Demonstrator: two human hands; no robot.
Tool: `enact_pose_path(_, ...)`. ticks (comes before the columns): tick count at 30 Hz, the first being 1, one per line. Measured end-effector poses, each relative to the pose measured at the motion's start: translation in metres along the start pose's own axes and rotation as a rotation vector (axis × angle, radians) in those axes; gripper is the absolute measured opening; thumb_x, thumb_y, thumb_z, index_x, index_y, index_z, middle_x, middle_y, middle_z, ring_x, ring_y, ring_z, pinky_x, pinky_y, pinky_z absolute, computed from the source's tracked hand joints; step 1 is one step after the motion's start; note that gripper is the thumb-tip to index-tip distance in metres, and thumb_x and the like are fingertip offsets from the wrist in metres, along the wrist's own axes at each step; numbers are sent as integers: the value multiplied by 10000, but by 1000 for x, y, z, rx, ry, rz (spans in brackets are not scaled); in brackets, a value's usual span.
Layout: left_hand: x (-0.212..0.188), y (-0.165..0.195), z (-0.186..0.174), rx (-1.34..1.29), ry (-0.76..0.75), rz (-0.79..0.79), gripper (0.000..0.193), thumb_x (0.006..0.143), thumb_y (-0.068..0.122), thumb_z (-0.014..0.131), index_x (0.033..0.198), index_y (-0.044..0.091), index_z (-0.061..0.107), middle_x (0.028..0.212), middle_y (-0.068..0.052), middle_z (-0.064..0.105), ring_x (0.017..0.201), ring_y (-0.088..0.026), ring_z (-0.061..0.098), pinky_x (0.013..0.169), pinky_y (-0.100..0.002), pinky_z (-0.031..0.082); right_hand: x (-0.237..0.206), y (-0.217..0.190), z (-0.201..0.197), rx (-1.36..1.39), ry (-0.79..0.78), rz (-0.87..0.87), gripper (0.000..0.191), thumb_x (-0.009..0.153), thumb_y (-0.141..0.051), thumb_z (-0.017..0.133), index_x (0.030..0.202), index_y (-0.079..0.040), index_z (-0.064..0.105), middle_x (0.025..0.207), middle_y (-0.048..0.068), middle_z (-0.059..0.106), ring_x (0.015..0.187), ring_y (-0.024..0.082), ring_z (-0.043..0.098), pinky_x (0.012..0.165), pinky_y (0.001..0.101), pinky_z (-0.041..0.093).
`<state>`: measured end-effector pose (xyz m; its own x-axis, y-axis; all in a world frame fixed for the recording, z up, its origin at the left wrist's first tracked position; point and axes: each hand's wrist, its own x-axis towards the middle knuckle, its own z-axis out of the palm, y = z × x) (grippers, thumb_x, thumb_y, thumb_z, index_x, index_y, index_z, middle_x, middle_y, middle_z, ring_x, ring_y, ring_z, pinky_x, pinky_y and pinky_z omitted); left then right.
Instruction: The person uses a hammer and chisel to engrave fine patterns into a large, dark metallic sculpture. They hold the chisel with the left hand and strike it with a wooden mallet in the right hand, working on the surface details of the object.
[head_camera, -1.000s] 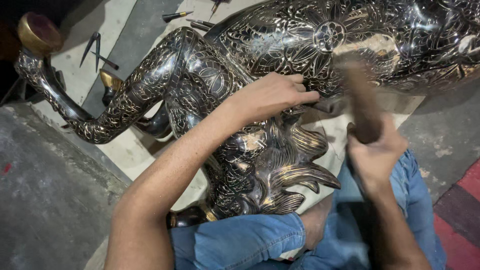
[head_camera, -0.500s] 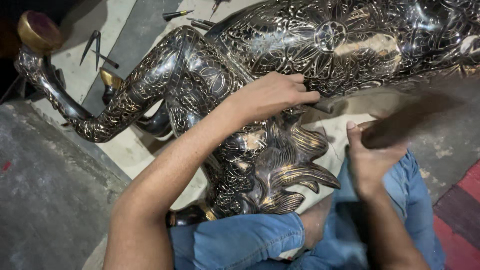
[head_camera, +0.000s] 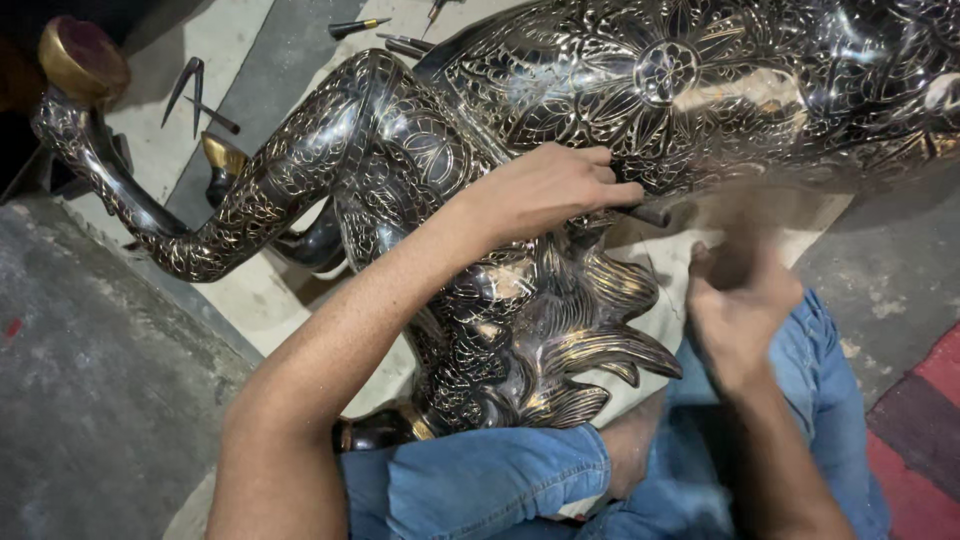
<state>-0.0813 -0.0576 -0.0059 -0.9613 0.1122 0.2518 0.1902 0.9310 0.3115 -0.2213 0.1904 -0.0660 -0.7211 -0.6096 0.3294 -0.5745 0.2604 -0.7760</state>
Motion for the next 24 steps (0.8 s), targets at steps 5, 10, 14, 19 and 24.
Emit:
enact_pose_path(5,-1,-3,0,12,-12,16,354,844,-32,637,1181,74,616,852,-46,707,909,-229,647,638,-383,568,1,-7,-1,257,73,210,319,963,-117,839,1208,-20,660,972,159,691,869,279,667,838,365,556)
enact_pose_path(10,-1,-2,2,-36,27,14,328,882,-49,607,1172,103,622,864,-34,709,901,-196,650,652,-367,570,-3,-8,-2,-78,-41,-83,326,898,-38,800,1180,4,643,984,196,703,906,323,688,894,402,561)
enact_pose_path(14,-2,-2,1,2,-16,-1,343,851,-38,617,1168,92,622,852,-36,710,913,-220,649,650,-381,568,-3,-8,-3,-280,-120,-161,350,826,-27,784,1156,-9,667,930,198,703,895,333,720,848,406,567)
enact_pose_path(19,-1,-3,2,0,-23,-8,339,880,-38,619,1190,98,627,854,-43,715,899,-220,651,640,-382,566,1,-4,0,-209,-77,-104,322,891,-70,796,1154,0,626,934,192,695,901,334,701,847,400,557)
enact_pose_path(24,2,-5,6,-5,-35,0,403,844,-83,620,1201,103,646,829,-53,716,839,-217,650,568,-357,559,-1,0,0,-79,-64,9,338,896,-98,806,1173,-21,630,882,186,668,792,330,662,747,381,539)
